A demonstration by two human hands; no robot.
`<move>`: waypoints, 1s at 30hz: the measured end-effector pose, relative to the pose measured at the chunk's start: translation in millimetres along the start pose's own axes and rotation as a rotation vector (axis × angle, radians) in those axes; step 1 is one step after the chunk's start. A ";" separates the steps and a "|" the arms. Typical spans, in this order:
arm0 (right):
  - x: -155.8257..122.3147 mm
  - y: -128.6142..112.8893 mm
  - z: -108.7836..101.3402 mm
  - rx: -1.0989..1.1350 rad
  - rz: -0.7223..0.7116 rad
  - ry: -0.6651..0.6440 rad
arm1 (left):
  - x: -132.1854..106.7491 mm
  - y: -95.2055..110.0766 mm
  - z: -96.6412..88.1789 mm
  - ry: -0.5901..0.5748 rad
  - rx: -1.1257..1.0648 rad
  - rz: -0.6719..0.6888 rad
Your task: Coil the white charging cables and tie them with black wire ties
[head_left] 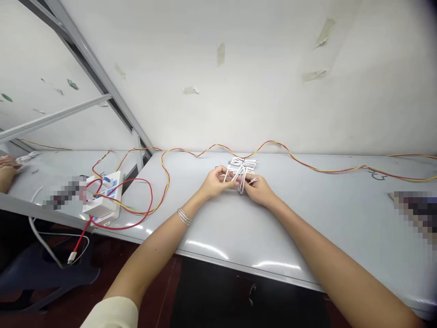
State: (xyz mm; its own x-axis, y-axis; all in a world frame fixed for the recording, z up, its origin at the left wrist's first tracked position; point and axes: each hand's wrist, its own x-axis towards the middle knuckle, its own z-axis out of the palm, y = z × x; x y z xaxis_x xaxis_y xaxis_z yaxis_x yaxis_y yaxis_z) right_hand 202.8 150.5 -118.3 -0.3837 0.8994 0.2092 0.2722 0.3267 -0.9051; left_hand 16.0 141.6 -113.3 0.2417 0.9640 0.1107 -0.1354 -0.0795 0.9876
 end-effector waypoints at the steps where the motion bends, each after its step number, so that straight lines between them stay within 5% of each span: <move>1: -0.3 0.2 0.2 -0.011 -0.008 0.002 | -0.3 0.0 -0.3 -0.005 0.004 0.011; 10: -1.6 -2.7 3.9 -0.083 -0.034 0.013 | -2.0 7.9 -3.6 0.037 0.161 0.050; 30: -1.0 -4.6 4.1 -0.202 -0.106 -0.031 | -3.6 7.7 -3.2 -0.026 0.142 0.001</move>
State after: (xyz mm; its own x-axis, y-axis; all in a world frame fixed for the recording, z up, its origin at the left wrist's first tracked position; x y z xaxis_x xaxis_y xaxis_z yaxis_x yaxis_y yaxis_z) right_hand 198.3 146.9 -115.9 -0.4455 0.8486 0.2853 0.3991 0.4735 -0.7852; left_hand 11.0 138.3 -106.4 0.2669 0.9571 0.1126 0.0015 -0.1173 0.9931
